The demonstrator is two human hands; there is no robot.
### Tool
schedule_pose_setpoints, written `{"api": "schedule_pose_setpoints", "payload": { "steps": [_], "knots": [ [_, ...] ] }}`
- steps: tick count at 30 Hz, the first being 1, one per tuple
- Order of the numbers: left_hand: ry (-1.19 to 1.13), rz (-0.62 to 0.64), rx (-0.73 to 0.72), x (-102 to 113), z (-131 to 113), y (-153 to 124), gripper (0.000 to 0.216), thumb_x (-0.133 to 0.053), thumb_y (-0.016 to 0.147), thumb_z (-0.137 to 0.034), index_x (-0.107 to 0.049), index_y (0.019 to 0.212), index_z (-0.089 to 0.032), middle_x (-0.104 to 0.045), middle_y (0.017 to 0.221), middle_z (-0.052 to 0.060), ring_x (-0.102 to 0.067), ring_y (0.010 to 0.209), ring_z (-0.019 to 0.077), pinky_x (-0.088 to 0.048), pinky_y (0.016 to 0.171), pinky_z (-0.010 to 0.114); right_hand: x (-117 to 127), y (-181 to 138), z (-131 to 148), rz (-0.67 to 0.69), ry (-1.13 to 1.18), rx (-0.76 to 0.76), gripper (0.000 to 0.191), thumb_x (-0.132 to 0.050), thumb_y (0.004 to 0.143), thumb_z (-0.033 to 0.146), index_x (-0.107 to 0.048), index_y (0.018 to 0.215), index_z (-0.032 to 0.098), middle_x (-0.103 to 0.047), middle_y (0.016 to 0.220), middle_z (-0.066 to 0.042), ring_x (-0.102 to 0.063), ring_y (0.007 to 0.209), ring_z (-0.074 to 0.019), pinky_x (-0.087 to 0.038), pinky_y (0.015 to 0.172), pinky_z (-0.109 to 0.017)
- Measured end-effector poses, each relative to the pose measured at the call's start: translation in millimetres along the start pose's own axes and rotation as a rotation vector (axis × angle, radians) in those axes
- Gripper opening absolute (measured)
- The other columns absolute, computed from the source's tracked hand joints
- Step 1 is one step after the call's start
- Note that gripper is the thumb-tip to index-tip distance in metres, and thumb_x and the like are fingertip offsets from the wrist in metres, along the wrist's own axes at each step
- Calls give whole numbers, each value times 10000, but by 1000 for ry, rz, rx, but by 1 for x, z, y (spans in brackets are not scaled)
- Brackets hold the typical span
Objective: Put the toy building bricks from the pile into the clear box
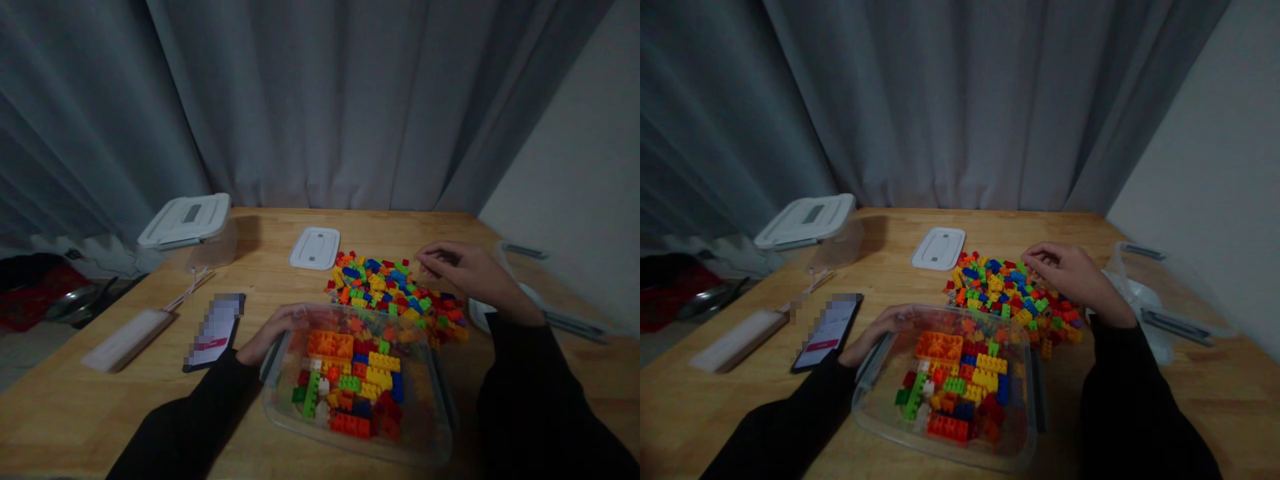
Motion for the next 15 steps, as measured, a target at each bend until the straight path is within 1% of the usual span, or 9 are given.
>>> {"api": "schedule_pose_setpoints", "payload": {
  "steps": [1, 3, 5, 8, 12, 15],
  "knots": [
    [-1, 1, 4, 0, 1, 0, 431, -568, 830, -190, -783, 1200, -139, -757, 1287, 142, -653, 1265, 367, -431, 1138, 478, 4, 1, -6, -20, -18, -5, 412, -611, 919, 566, -770, 955, 187, -777, 920, -89, -693, 797, -216, -522, 714, -327],
    [13, -14, 11, 2, 1, 0, 427, -574, 833, -201, -783, 1200, -140, -758, 1285, 139, -661, 1251, 368, -443, 1127, 471, 7, 3, -19, -13, -57, -23, 409, -606, 917, 562, -768, 940, 188, -777, 907, -91, -690, 779, -217, -520, 708, -334],
    [33, -38, 13, 5, 1, -1, 420, -576, 832, -208, -790, 1188, -145, -759, 1286, 130, -663, 1247, 363, -452, 1118, 453, 6, 5, -33, 12, -114, -37, 379, -597, 923, 528, -765, 935, 189, -779, 911, -92, -696, 789, -225, -514, 709, -337],
    [44, -41, 12, 5, 1, -1, 424, -573, 819, -192, -796, 1178, -154, -760, 1288, 120, -663, 1251, 352, -450, 1121, 434, 1, 8, -53, 63, -203, -54, 301, -608, 915, 441, -763, 936, 184, -783, 901, -90, -704, 792, -231, -503, 699, -324],
    [17, -28, 18, 2, -1, 0, 413, -559, 835, -177, -798, 1170, -150, -769, 1266, 125, -672, 1239, 344, -442, 1130, 441, -13, 12, -84, 171, -315, -128, 165, -617, 871, 244, -766, 897, 179, -792, 902, -76, -712, 806, -213, -488, 694, -280],
    [-7, -19, 10, -1, -2, 0, 408, -565, 843, -186, -796, 1179, -149, -776, 1248, 135, -680, 1224, 352, -448, 1126, 458, -28, 10, -112, 296, -366, -234, 160, -614, 840, 151, -768, 880, 169, -796, 883, -68, -708, 771, -188, -475, 662, -252]
  ]
}}
Point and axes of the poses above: each hand's wrist, its own y-axis towards the middle knuckle, its own x-axis out of the back of the hand, z = x × y, the point moved 10 cm from there along y, towards the middle knuckle
